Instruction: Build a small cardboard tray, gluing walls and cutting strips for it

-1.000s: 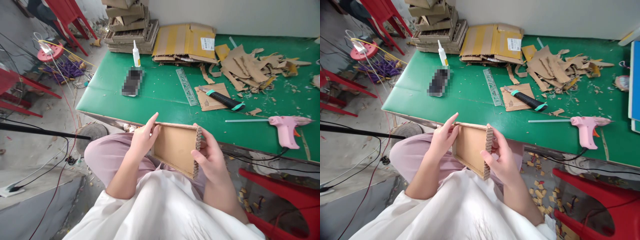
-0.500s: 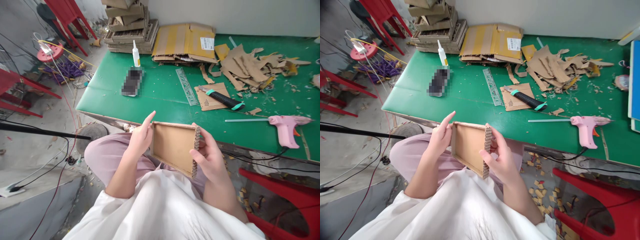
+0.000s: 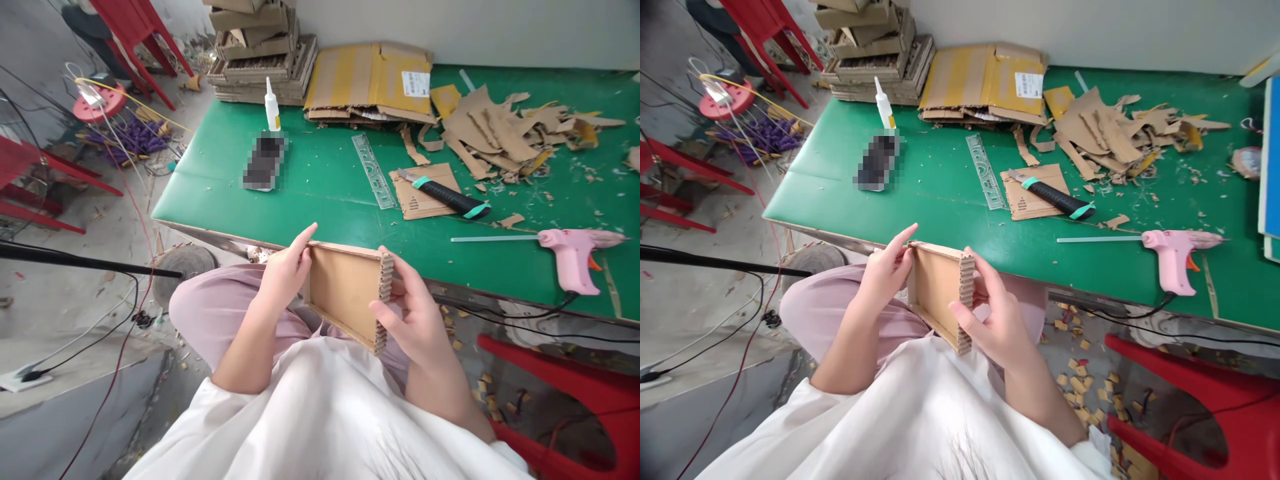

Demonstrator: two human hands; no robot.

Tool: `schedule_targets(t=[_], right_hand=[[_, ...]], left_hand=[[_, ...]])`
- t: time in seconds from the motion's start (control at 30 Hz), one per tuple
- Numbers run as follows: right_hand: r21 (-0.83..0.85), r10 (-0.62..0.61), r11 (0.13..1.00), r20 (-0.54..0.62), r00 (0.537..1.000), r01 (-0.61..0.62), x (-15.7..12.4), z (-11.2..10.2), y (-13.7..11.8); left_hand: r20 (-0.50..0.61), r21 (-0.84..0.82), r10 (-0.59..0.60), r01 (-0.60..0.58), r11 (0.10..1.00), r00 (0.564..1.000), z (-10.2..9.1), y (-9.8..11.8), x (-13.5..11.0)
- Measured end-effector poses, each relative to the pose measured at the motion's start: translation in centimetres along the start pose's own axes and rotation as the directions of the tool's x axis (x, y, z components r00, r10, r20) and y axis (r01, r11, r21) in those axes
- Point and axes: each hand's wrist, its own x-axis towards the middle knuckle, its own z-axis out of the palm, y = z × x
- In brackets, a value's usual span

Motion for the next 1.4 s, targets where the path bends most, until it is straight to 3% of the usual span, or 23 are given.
schedule_targets(t=[0.33,0.47,0.63,0.9,1.0,1.1,1.23,1.4], right_hand=[[-0.032,-0.016,0.999,-0.049,0.999,0.014,-0.2,-0.1,-0.1],[-0.028,-0.025,0.999,-0.117,0.993,0.022,-0.2,-0.2,0.5],[-0.106,-0.054,0.994,-0.239,0.969,0.030,-0.1,-0.3,1.7],[-0.183,-0.100,0.982,-0.331,0.938,0.041,0.2,-0.5,1.5],[-0.194,-0.134,0.978,-0.331,0.934,0.071,0.2,-0.7,1.8],[-0.247,-0.185,0.963,-0.332,0.925,0.104,0.2,-0.7,2.4],[-0.374,-0.328,0.908,-0.351,0.877,0.190,0.4,-0.4,3.2],[-0.501,-0.518,0.801,-0.303,0.800,0.328,0.6,0.0,3.1]], left_hand=[[0.132,-0.170,0.071,-0.048,0.984,0.989,-1.2,-0.9,0.1],[0.128,-0.337,0.046,0.000,0.941,0.991,-1.0,-1.6,0.2],[0.124,-0.602,0.019,0.060,0.796,0.992,-0.7,-2.3,0.2],[0.037,-0.685,-0.065,0.072,0.725,0.997,-0.6,-2.7,0.3],[-0.054,-0.672,-0.143,0.070,0.737,0.988,-0.3,-2.5,0.4],[-0.188,-0.559,-0.172,0.039,0.828,0.967,0.0,-1.8,0.3],[-0.309,-0.292,-0.045,-0.050,0.955,0.950,0.6,-0.8,0.0],[-0.363,-0.118,0.053,-0.102,0.988,0.930,1.7,-0.5,0.1]])
